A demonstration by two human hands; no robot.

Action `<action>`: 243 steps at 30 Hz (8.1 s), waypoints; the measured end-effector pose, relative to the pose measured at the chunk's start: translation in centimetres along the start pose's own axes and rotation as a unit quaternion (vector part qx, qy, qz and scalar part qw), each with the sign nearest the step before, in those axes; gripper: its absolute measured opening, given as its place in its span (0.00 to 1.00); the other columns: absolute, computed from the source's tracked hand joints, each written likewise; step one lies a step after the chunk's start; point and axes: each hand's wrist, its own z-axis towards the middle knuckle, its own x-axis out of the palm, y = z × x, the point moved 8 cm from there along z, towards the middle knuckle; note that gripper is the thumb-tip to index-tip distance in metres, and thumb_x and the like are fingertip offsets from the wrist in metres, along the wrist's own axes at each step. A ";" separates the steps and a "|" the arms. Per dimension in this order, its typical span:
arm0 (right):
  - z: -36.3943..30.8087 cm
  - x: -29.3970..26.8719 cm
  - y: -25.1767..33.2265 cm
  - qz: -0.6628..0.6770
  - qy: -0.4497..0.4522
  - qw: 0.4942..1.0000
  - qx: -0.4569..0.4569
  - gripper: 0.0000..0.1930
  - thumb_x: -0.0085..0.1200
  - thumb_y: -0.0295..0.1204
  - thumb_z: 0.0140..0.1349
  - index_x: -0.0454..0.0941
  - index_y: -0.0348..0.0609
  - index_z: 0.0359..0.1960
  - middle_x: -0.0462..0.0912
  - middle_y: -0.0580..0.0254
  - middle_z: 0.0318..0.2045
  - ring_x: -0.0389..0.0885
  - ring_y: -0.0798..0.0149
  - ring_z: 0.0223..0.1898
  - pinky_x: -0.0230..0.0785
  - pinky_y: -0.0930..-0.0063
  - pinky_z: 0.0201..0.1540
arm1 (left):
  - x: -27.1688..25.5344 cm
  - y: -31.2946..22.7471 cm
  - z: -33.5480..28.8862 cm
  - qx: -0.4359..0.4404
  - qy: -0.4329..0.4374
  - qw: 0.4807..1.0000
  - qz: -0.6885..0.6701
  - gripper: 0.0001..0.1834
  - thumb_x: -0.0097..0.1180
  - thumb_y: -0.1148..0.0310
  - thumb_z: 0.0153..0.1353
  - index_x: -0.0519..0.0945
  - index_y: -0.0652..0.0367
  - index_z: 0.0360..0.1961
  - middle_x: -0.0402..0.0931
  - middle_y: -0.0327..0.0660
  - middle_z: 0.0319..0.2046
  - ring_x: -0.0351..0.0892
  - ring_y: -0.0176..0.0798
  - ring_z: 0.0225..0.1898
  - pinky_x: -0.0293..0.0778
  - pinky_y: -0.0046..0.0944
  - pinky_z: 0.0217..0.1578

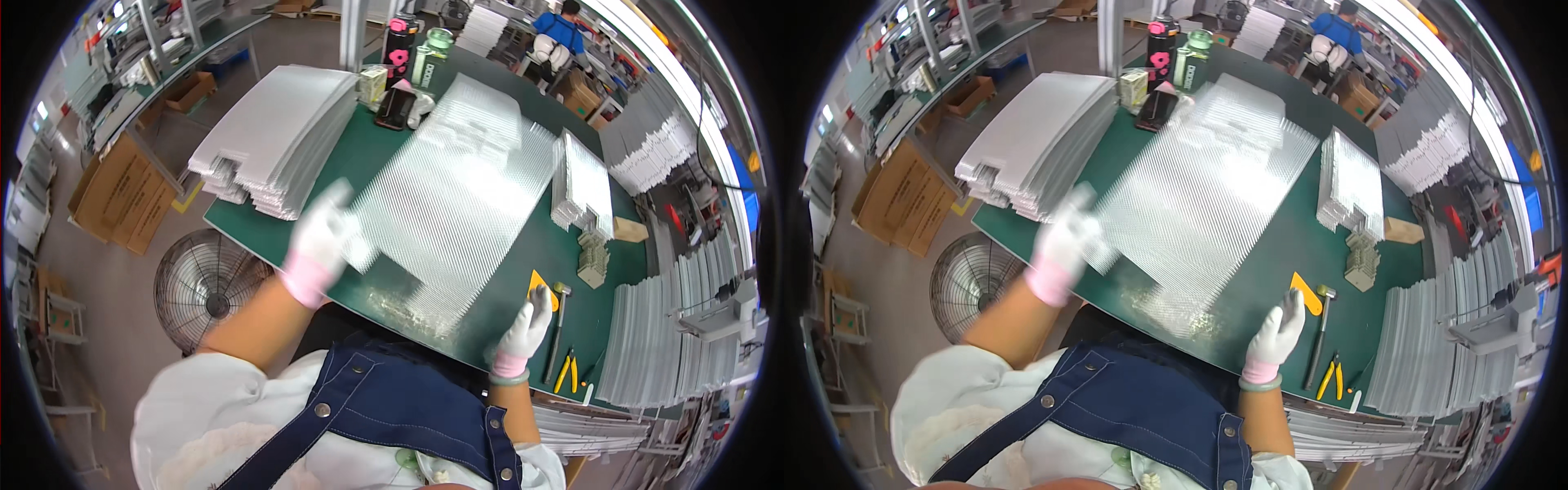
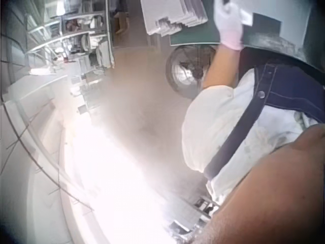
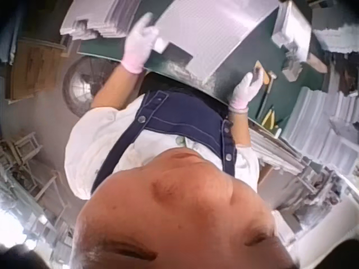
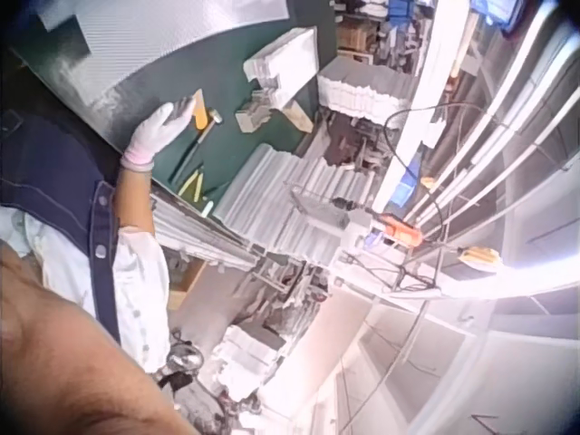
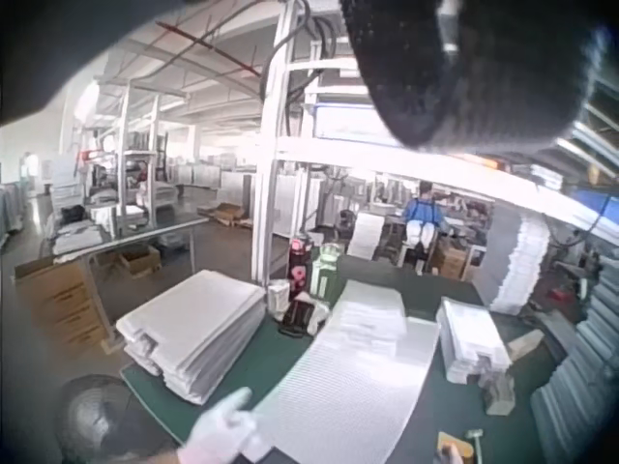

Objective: The person assembles rectangular mesh filters at a factory workstation. They place a mesh sheet onto a green table, attach a plastic connector, and fit metal frame pieces around the edges. The person uses a handheld stapler to secure the frame to the mesh and then stacks the completed unit.

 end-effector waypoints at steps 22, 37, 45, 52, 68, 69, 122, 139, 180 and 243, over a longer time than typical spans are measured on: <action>36.1 17.4 -13.7 -0.285 0.150 0.945 0.049 0.39 0.47 0.50 0.69 0.57 0.29 0.71 0.63 0.36 0.69 0.61 0.45 0.72 0.52 0.63 0.73 | 20.7 7.5 34.5 0.086 0.018 0.831 0.549 0.25 0.50 0.48 0.62 0.82 0.55 0.50 0.71 0.43 0.60 0.64 0.51 0.64 0.60 0.56 0.61; 37.7 17.8 -7.6 -0.068 -0.020 0.997 0.009 0.32 0.50 0.39 0.71 0.61 0.22 0.67 0.65 0.36 0.68 0.65 0.49 0.70 0.53 0.67 0.73 | 22.6 0.1 37.6 0.012 0.165 0.896 -0.413 0.34 0.56 0.74 0.65 0.60 0.66 0.70 0.79 0.45 0.48 0.79 0.36 0.48 0.74 0.35 0.52; 30.1 12.1 -0.4 0.216 0.192 0.953 0.086 0.18 0.57 0.20 0.64 0.73 0.36 0.56 0.82 0.61 0.44 0.80 0.70 0.44 0.74 0.75 0.50 | 17.0 -3.5 26.4 -0.017 0.326 0.897 -0.298 0.39 0.58 0.66 0.67 0.54 0.65 0.74 0.76 0.43 0.49 0.76 0.33 0.49 0.71 0.35 0.51; 10.9 5.6 0.9 0.062 0.171 0.944 0.275 0.29 0.62 0.32 0.64 0.65 0.29 0.62 0.79 0.67 0.32 0.77 0.74 0.34 0.71 0.80 0.40 | 11.8 -1.5 8.4 0.106 0.150 0.948 0.259 0.17 0.61 0.68 0.65 0.79 0.64 0.53 0.81 0.37 0.34 0.78 0.26 0.33 0.75 0.30 0.37; -4.7 3.3 -2.8 -0.470 0.195 0.844 0.172 0.36 0.62 0.52 0.60 0.66 0.39 0.60 0.85 0.45 0.34 0.85 0.43 0.36 0.76 0.57 0.39 | 11.3 7.6 -3.2 0.024 0.214 0.871 0.441 0.31 0.58 0.51 0.64 0.72 0.64 0.59 0.83 0.56 0.39 0.83 0.57 0.41 0.78 0.49 0.43; -4.7 3.4 -2.8 -0.480 0.198 0.839 0.165 0.36 0.61 0.53 0.60 0.66 0.39 0.60 0.85 0.44 0.35 0.85 0.43 0.36 0.77 0.56 0.38 | 11.5 7.8 -3.2 0.017 0.220 0.865 0.451 0.31 0.58 0.52 0.64 0.71 0.64 0.60 0.83 0.56 0.39 0.83 0.57 0.41 0.78 0.50 0.42; 34.0 -2.8 -12.6 -0.464 -0.006 0.881 0.094 0.27 0.57 0.50 0.60 0.82 0.38 0.49 0.84 0.44 0.47 0.82 0.46 0.52 0.72 0.56 0.56 | 20.1 6.1 1.3 0.083 0.529 0.442 0.720 0.42 0.59 0.33 0.55 0.80 0.57 0.58 0.77 0.44 0.55 0.67 0.46 0.64 0.36 0.59 0.74; 40.8 -3.3 -6.8 -0.553 0.042 0.827 0.093 0.32 0.51 0.53 0.63 0.74 0.39 0.59 0.85 0.42 0.43 0.82 0.41 0.49 0.74 0.56 0.55 | 20.0 6.3 1.1 0.056 0.529 0.456 0.714 0.46 0.60 0.31 0.52 0.78 0.63 0.57 0.76 0.48 0.57 0.66 0.46 0.65 0.40 0.59 0.73; -1.9 1.7 -1.1 -0.279 0.139 0.930 0.193 0.40 0.67 0.43 0.59 0.65 0.28 0.65 0.84 0.49 0.35 0.83 0.55 0.36 0.75 0.65 0.44 | 11.8 4.3 -2.5 -0.058 0.198 0.909 0.362 0.39 0.68 0.52 0.56 0.71 0.71 0.59 0.79 0.45 0.30 0.81 0.41 0.33 0.78 0.40 0.41; 18.8 -16.8 -11.9 -0.644 -0.022 0.734 -0.214 0.14 0.66 0.32 0.49 0.80 0.50 0.39 0.83 0.61 0.39 0.82 0.52 0.43 0.73 0.57 0.48 | 16.5 5.3 -11.3 0.274 0.391 0.665 0.574 0.33 0.63 0.50 0.55 0.76 0.71 0.49 0.70 0.60 0.55 0.70 0.59 0.57 0.68 0.53 0.56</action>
